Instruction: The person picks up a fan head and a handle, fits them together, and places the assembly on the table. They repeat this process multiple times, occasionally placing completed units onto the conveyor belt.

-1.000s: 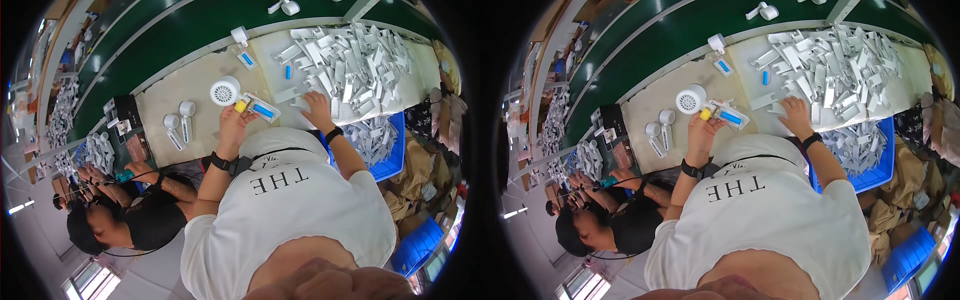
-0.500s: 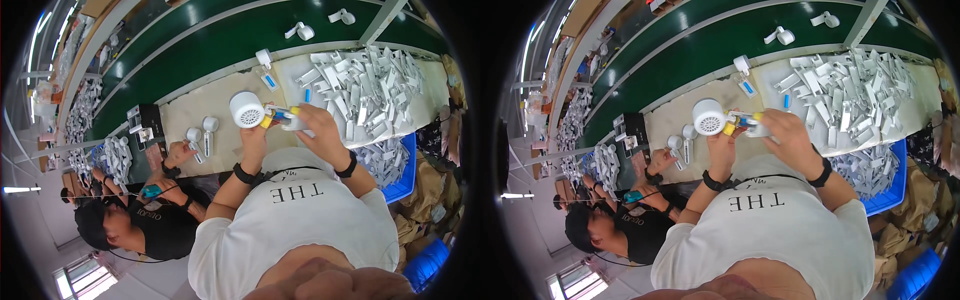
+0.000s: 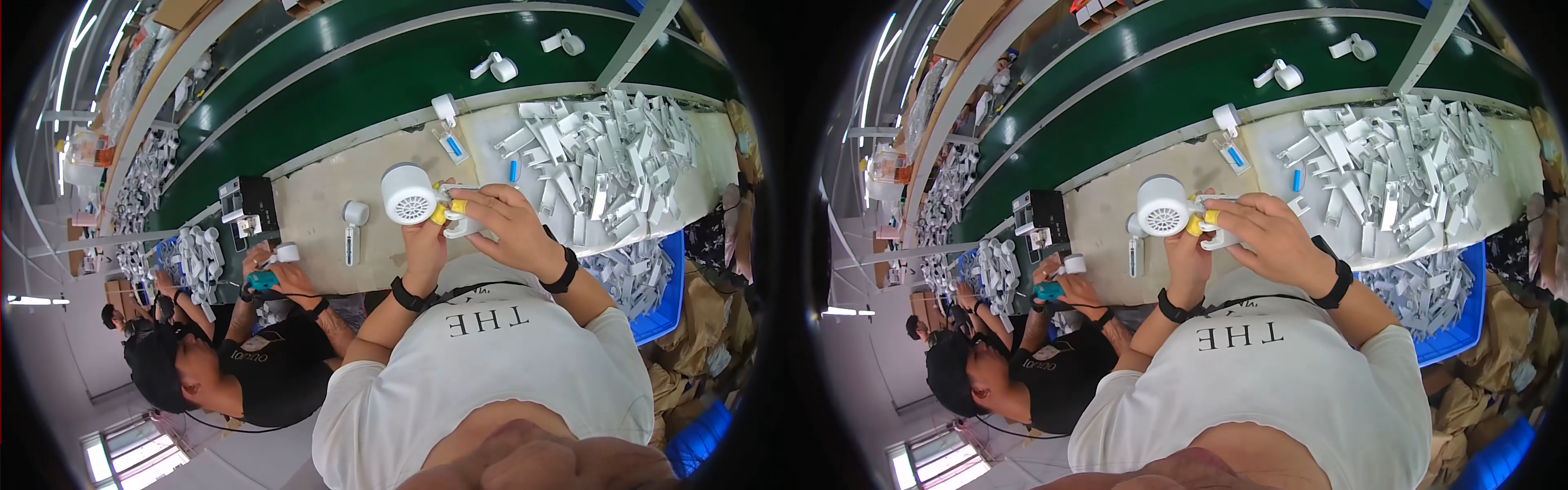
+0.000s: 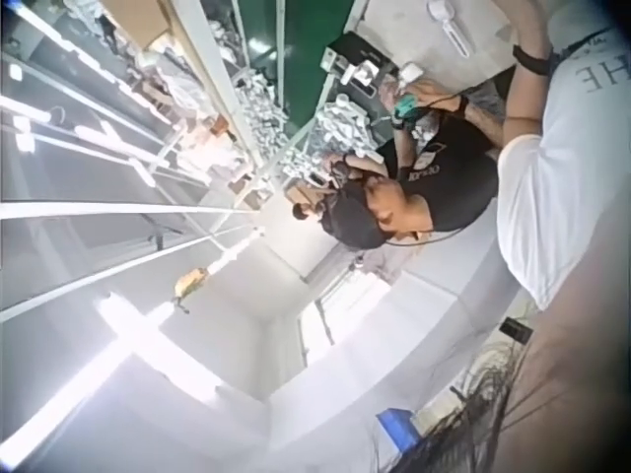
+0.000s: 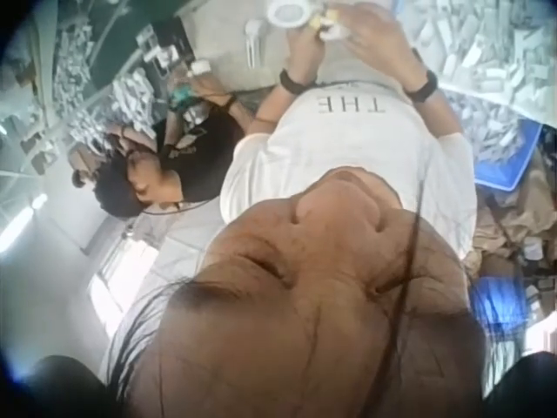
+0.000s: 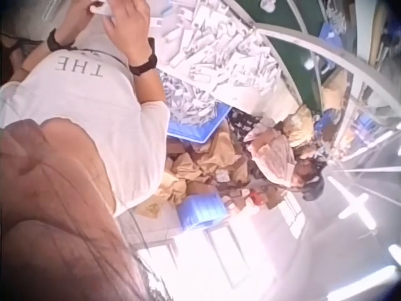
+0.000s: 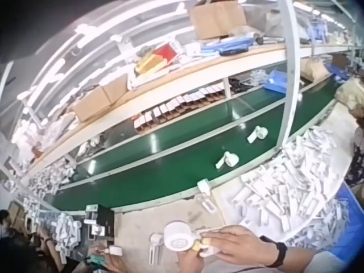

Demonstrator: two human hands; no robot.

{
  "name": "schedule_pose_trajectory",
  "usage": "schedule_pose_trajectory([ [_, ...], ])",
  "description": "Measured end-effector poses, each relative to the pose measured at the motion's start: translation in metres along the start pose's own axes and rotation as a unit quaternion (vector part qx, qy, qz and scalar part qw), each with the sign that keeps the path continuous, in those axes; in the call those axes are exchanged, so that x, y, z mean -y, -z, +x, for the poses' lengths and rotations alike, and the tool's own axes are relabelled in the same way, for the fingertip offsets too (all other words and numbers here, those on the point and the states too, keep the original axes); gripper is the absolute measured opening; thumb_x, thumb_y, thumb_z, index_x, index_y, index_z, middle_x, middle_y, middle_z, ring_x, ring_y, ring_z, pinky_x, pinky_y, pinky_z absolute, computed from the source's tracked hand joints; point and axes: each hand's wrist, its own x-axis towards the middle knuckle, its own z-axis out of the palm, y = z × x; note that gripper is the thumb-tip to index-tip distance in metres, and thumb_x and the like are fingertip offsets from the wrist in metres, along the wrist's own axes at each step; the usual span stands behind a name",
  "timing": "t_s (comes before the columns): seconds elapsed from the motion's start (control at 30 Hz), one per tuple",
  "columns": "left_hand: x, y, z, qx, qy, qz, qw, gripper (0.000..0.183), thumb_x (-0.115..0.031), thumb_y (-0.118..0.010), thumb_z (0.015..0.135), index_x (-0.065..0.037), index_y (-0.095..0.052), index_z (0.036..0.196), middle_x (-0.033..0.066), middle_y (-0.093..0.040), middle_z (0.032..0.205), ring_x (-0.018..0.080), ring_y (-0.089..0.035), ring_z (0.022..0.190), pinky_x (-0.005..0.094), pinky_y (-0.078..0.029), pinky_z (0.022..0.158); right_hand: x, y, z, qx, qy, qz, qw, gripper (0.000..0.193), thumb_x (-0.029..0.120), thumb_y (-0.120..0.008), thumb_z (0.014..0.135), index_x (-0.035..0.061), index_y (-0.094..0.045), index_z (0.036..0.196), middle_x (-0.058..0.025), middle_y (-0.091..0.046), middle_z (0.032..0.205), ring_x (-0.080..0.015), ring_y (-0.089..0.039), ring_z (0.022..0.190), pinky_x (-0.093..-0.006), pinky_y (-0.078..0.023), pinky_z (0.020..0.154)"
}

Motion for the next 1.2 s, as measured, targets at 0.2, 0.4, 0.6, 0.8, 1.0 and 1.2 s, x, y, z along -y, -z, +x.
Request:
schedule_pose_trajectory([
  [0.2, 0.003, -0.002, 0.000, -0.006, -0.025, 0.011, 1.000, 0.034, -0.008, -0.050, 0.085, -0.001, -0.048, 0.118, 0.0130, -0.053, 0.119, 0.0123, -0.055, 0.093, 0.0215, -0.045, 0.070, -0.002, -0.004, -0.002, 0.011, -0.001, -0.009, 1.000, 0.051, 0.005, -0.069, 0.060, 0.0096, -0.051, 0.107, -0.0025, -0.055, 0.118, -0.0242, -0.051, 0.096, -0.0332, -0.039, 0.083],
  [0.4, -0.002, -0.008, -0.002, 0.017, -0.057, 0.017, 0.998, 0.037, -0.005, -0.052, 0.083, 0.002, -0.046, 0.119, 0.0160, -0.051, 0.119, 0.0195, -0.054, 0.102, 0.0285, -0.045, 0.084, -0.001, -0.007, -0.005, -0.008, 0.011, -0.019, 1.000, 0.052, 0.005, -0.069, 0.058, 0.0090, -0.051, 0.106, -0.0035, -0.055, 0.119, -0.0243, -0.051, 0.094, -0.0328, -0.039, 0.082],
  [0.6, 0.004, -0.004, -0.002, 0.019, -0.062, 0.024, 0.998, 0.038, -0.002, -0.052, 0.082, 0.002, -0.044, 0.119, 0.0177, -0.051, 0.119, 0.0227, -0.052, 0.106, 0.0316, -0.044, 0.089, -0.002, -0.005, -0.004, -0.007, 0.016, -0.023, 1.000, 0.051, 0.006, -0.069, 0.058, 0.0082, -0.051, 0.106, -0.0044, -0.054, 0.119, -0.0243, -0.051, 0.092, -0.0335, -0.040, 0.081],
  [0.8, 0.002, -0.001, -0.003, 0.014, -0.087, 0.118, 0.989, 0.037, 0.001, -0.050, 0.082, 0.002, -0.045, 0.118, 0.0170, -0.052, 0.118, 0.0226, -0.053, 0.105, 0.0324, -0.043, 0.090, 0.004, 0.001, -0.001, 0.054, -0.081, 0.083, 0.992, 0.056, 0.004, -0.067, 0.060, 0.0064, -0.049, 0.113, -0.0058, -0.054, 0.117, -0.0265, -0.052, 0.090, -0.0349, -0.041, 0.081],
  [1.0, -0.014, 0.003, 0.005, 0.109, -0.222, 0.428, 0.869, 0.034, -0.003, -0.053, 0.083, 0.002, -0.047, 0.116, 0.0165, -0.053, 0.117, 0.0216, -0.056, 0.100, 0.0324, -0.045, 0.086, -0.007, 0.000, -0.004, 0.043, -0.258, 0.430, 0.864, 0.059, 0.006, -0.067, 0.064, 0.0063, -0.047, 0.119, -0.0105, -0.055, 0.113, -0.0288, -0.053, 0.091, -0.0357, -0.043, 0.082],
  [1.2, -0.005, 0.002, 0.005, 0.001, 0.012, -0.032, 0.999, 0.034, -0.007, -0.056, 0.084, 0.000, -0.048, 0.116, 0.0170, -0.052, 0.118, 0.0173, -0.057, 0.095, 0.0274, -0.049, 0.079, 0.006, 0.003, -0.006, 0.068, -0.097, 0.122, 0.985, 0.057, 0.004, -0.067, 0.062, 0.0052, -0.046, 0.114, -0.0101, -0.054, 0.118, -0.0273, -0.053, 0.085, -0.0340, -0.044, 0.076],
])
